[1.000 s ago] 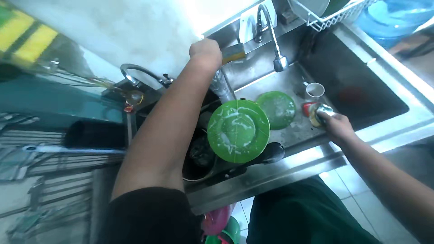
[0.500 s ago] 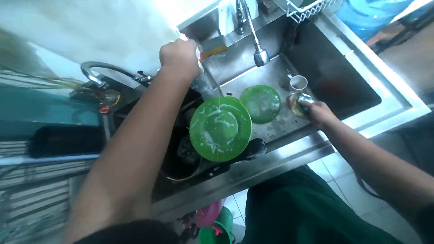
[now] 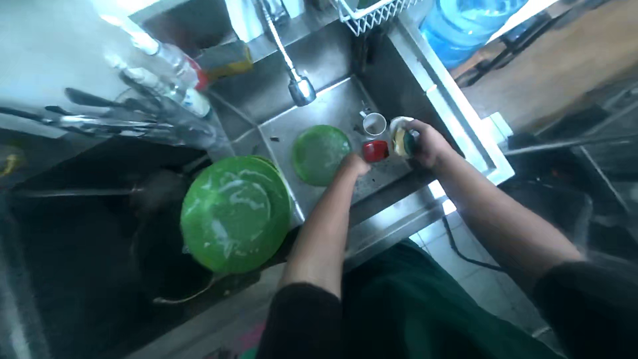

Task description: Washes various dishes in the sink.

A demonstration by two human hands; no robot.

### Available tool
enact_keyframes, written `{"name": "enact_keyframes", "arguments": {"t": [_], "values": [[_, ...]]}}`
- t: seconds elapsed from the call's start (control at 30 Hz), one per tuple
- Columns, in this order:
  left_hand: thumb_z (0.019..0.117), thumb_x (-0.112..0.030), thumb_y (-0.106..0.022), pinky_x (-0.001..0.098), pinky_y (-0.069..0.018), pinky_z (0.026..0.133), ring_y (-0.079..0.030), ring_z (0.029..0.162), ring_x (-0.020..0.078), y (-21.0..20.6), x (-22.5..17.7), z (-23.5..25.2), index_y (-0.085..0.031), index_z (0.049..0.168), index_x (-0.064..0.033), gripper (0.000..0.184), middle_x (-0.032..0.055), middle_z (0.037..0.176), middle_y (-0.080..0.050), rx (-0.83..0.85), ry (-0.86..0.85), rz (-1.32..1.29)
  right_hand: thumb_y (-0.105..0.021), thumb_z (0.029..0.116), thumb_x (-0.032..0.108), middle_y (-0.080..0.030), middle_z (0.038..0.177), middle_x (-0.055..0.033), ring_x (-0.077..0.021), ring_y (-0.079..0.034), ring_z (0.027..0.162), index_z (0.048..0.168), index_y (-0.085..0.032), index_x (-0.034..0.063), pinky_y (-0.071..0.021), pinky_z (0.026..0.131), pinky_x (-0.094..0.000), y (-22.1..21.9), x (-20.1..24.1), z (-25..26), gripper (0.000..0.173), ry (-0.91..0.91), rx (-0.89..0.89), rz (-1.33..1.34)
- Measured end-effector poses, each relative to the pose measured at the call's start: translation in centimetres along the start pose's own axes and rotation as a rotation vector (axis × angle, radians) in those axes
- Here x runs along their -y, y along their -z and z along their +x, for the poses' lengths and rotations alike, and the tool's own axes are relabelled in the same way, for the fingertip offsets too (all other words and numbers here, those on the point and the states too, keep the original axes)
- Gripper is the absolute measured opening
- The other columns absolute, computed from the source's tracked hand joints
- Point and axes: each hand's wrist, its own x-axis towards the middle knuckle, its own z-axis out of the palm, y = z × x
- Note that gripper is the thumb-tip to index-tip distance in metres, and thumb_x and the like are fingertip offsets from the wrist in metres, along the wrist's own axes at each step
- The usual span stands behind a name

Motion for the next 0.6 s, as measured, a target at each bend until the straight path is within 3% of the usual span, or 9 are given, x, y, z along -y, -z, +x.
{"name": "enact_keyframes", "arguments": {"t": [0.1, 0.2, 0.27, 0.4, 0.47, 0.53, 0.6], "values": [[0.1046, -0.027, -0.058, 0.0455, -0.0498, 0.095, -0.062, 0.107, 0.0305, -4.9, 0.3, 5.9, -0.060, 0.129, 0.0065, 0.041, 0.0242, 0.123, -0.062, -0.040, 0.139, -0.366, -0.051, 0.1061, 0.031, -0.066, 0.110, -0.0130, -0.0223, -0.065, 0.094, 0.133, -0.057, 0.0056, -0.0559, 0.083, -0.0450, 2.3, -0.3, 0.8, 0.038, 0.068, -0.010, -0.185], [0.1056, -0.027, -0.057, 0.0517, -0.0421, 0.112, -0.055, 0.132, 0.0387, -6.7, -1.4, 8.9, -0.059, 0.134, 0.0086, 0.045, 0.0282, 0.140, -0.057, -0.086, 0.177, -0.222, -0.056, 0.1062, 0.025, -0.066, 0.113, -0.0165, -0.0233, -0.066, 0.096, 0.136, -0.055, 0.0030, -0.0557, 0.085, -0.0437, 3.8, -0.5, 0.7, 0.037, 0.091, 0.027, -0.364], [0.1043, -0.031, -0.057, 0.0546, -0.0455, 0.108, -0.057, 0.131, 0.0390, -7.3, -2.5, 11.3, -0.059, 0.135, 0.0048, 0.048, 0.0265, 0.139, -0.058, -0.163, 0.229, -0.131, -0.062, 0.1031, 0.022, -0.067, 0.115, -0.0167, -0.0211, -0.068, 0.098, 0.137, -0.054, 0.0013, -0.0573, 0.088, -0.0406, 4.9, -1.0, 1.2, 0.041, 0.113, 0.076, -0.444], [0.0960, -0.016, -0.067, 0.0591, -0.0486, 0.104, -0.058, 0.128, 0.0417, -7.6, -2.2, 16.3, -0.060, 0.136, -0.0001, 0.044, 0.0238, 0.141, -0.057, -0.238, -0.001, 0.107, -0.068, 0.0964, 0.027, -0.067, 0.116, -0.0156, -0.0195, -0.068, 0.100, 0.138, -0.052, 0.0014, -0.0571, 0.090, -0.0403, 6.6, -1.4, 2.3, 0.052, 0.111, 0.183, -0.600], [0.0912, -0.013, -0.072, 0.0587, -0.0477, 0.105, -0.055, 0.130, 0.0421, -7.4, -1.6, 17.9, -0.063, 0.133, -0.0019, 0.044, 0.0228, 0.142, -0.057, -0.233, -0.092, 0.213, -0.068, 0.0953, 0.030, -0.068, 0.112, -0.0133, -0.0173, -0.069, 0.096, 0.138, -0.053, 0.0022, -0.0579, 0.087, -0.0388, 7.0, -1.4, 2.6, 0.053, 0.107, 0.227, -0.645], [0.0888, -0.012, -0.075, 0.0599, -0.0457, 0.107, -0.047, 0.138, 0.0439, -7.1, -1.5, 18.8, -0.061, 0.137, -0.0025, 0.051, 0.0228, 0.150, -0.050, -0.206, -0.128, 0.284, -0.069, 0.0956, 0.028, -0.068, 0.111, -0.0122, -0.0158, -0.069, 0.095, 0.138, -0.053, 0.0021, -0.0579, 0.087, -0.0370, 7.3, -1.3, 2.7, 0.052, 0.089, 0.268, -0.648], [0.0861, -0.013, -0.078, 0.0626, -0.0453, 0.106, -0.046, 0.138, 0.0446, -7.3, -0.9, 19.9, -0.060, 0.138, -0.0033, 0.056, 0.0218, 0.151, -0.048, -0.210, -0.166, 0.334, -0.069, 0.0949, 0.027, -0.069, 0.111, -0.0108, -0.0140, -0.069, 0.094, 0.137, -0.053, 0.0023, -0.0582, 0.086, -0.0348, 7.5, -1.3, 2.7, 0.052, 0.084, 0.288, -0.645]]}}
